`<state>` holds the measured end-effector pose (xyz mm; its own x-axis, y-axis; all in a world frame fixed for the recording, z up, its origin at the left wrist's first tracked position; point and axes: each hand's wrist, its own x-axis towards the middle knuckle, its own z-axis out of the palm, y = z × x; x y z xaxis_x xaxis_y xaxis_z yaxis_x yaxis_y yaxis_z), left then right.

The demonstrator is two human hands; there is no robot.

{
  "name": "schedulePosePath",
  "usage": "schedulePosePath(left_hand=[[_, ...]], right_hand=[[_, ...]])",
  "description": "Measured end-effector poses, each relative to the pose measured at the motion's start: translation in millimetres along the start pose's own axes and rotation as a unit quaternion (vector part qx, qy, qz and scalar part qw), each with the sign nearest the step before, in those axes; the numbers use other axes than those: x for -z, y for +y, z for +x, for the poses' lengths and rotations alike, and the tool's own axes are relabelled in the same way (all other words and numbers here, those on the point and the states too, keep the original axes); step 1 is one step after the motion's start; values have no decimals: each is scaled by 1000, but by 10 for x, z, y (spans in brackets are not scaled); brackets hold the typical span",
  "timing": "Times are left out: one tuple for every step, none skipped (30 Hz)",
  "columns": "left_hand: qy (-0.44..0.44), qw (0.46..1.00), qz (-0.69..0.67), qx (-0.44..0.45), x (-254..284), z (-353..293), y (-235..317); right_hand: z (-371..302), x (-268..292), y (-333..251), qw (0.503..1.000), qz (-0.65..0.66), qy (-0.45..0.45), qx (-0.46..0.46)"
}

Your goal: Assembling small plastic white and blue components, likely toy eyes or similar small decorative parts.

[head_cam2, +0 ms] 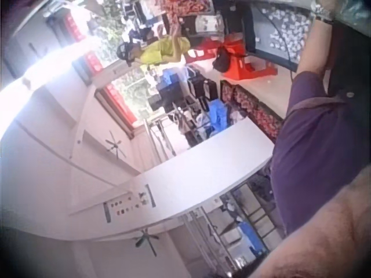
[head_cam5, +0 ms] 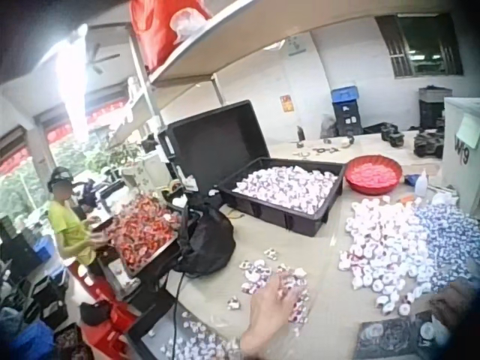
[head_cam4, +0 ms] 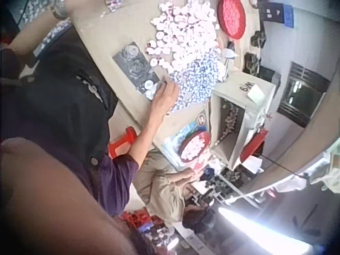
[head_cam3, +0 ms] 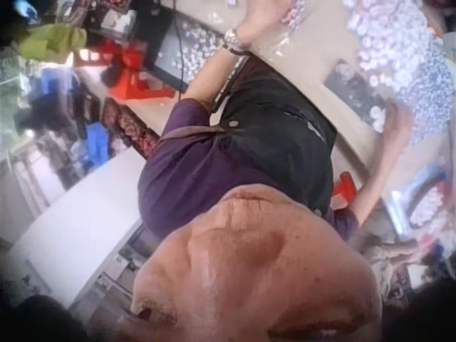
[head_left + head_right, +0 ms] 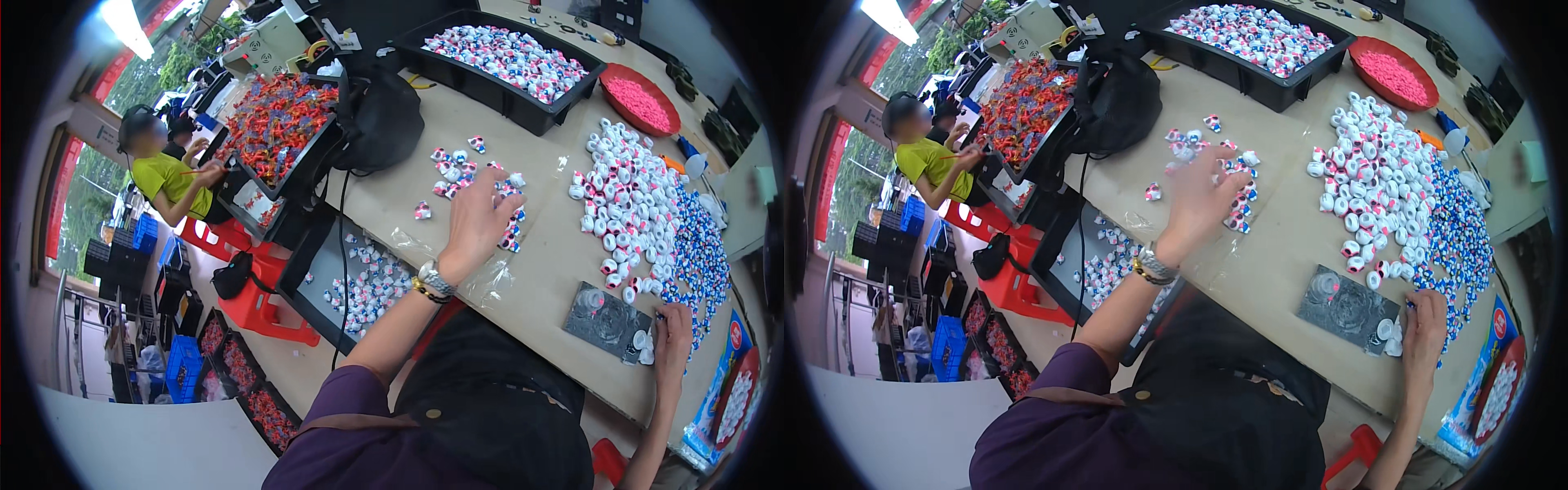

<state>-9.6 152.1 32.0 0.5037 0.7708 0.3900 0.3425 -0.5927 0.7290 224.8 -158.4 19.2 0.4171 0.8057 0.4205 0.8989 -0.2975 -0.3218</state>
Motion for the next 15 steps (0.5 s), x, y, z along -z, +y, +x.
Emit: schedulePosePath(left_hand=[[0,1000,-3,0,13,-28,57],[-85,946,-288,124,49,-75,172],[-164,787,-544,241,78,-121,274],[-177,777,-551,247,114,-159,363],[-216,727,-602,249,138,-224,457],[-260,665,-651,257,99,-294,546],[-275,650,-650,283,59,-368,620],[-296,625,-651,313,34,-440,670],[-309,611,-662,304,-6,-524,681],[-316,602,-673,290,-45,-569,682],[-334,580,-680,300,-115,-613,648],[-345,569,-686,295,-183,-658,622],[-354,563,-689,289,-221,-684,618],[-372,544,-691,297,-251,-710,626],[-369,519,-702,319,-296,-753,650]], right_hand=[[19,60,-37,1000,-3,0,0],[23,180,-117,997,48,11,-57],[19,277,-166,988,94,20,-117],[28,312,-167,990,98,36,-97],[21,348,-141,991,96,49,-82],[-4,353,-169,983,128,48,-121],[-28,304,-203,972,160,49,-162],[-56,350,-247,968,146,25,-203],[-67,355,-320,970,144,41,-190],[-74,354,-401,964,172,48,-199],[-59,306,-419,957,206,59,-197],[-92,316,-431,953,221,45,-203],[-116,334,-437,947,243,34,-207],[-154,339,-414,945,254,24,-203],[-199,363,-384,944,265,13,-198]])
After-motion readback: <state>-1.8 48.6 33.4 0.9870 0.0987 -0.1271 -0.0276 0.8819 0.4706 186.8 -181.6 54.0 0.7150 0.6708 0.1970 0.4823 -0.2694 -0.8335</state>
